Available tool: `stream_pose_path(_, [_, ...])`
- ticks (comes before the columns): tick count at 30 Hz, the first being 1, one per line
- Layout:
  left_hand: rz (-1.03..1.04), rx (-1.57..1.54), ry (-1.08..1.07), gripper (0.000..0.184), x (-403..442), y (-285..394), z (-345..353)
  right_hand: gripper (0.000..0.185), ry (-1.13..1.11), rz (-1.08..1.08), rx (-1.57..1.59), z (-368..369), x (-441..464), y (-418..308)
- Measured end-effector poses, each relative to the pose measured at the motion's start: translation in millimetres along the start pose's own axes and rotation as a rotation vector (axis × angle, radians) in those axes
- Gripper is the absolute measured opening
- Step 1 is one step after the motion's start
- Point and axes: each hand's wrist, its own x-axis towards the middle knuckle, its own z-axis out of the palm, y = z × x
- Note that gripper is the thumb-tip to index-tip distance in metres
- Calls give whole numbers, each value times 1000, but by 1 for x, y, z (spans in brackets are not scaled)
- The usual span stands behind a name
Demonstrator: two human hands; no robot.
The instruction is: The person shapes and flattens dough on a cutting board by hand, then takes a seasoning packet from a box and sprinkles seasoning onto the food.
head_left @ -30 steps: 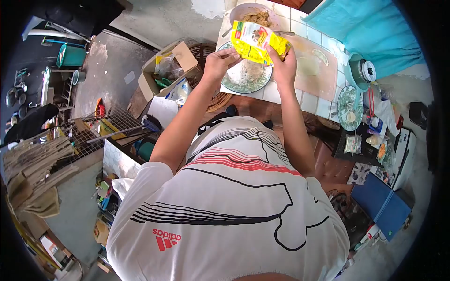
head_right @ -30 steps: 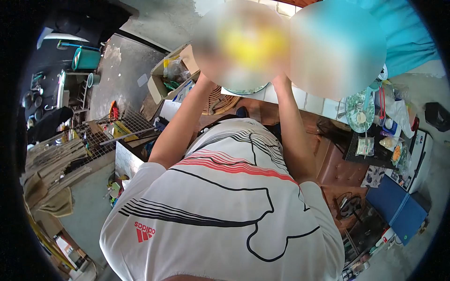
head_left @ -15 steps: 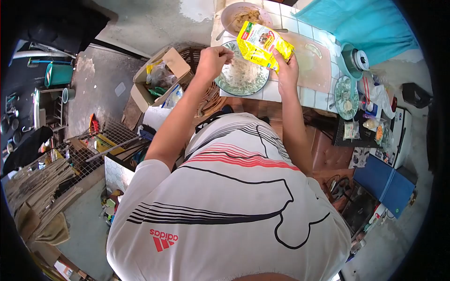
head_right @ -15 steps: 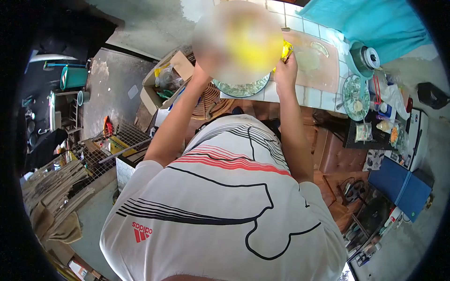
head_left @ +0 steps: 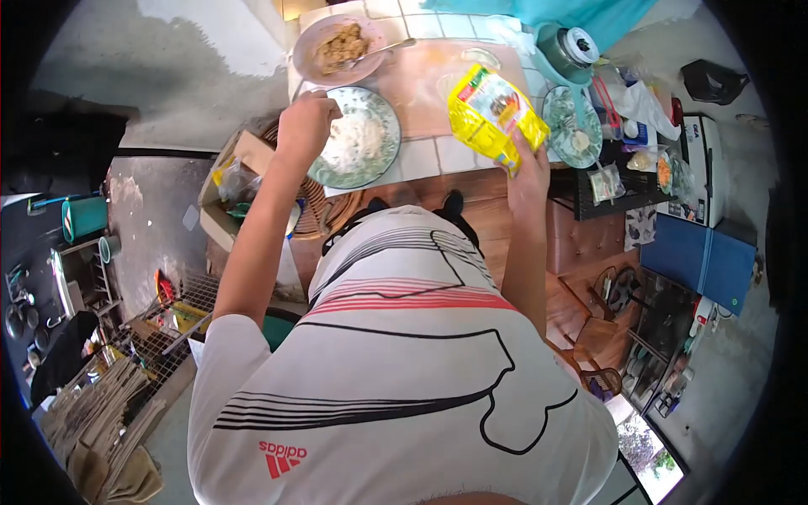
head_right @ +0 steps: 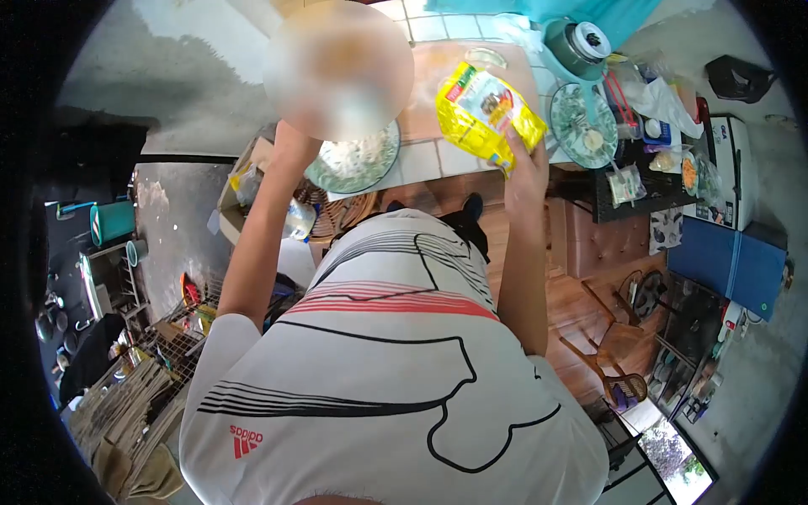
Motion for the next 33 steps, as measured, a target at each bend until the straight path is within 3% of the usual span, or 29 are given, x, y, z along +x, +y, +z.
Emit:
stream_pose_path(6, [217, -223, 51, 12, 79, 105, 1, 36, 102, 4, 32, -77, 0, -38])
stream_pose_path(10, [266, -195, 70, 11, 122, 156, 43, 37, 133, -14, 19, -123, 9, -64])
stream_pose_path(15, [246, -67, -79, 17, 143, 198, 52, 31, 141, -9, 38, -173, 25, -83])
stream_pose_path(19, [144, -39, -24, 11, 153, 204, 71, 35, 142, -39, 56, -194, 38, -92])
stream_pose_path(22, [205, -34, -45, 13, 149, 205, 73, 30, 100, -4, 57, -210, 49, -93])
stream_pose_path(29, [133, -12, -108, 9, 149, 210, 69, 29, 64, 17, 39, -217, 63, -95])
stream_pose_path(33, [108, -24, -5, 11, 132, 189, 59, 28, 56, 13, 44, -211, 64, -92])
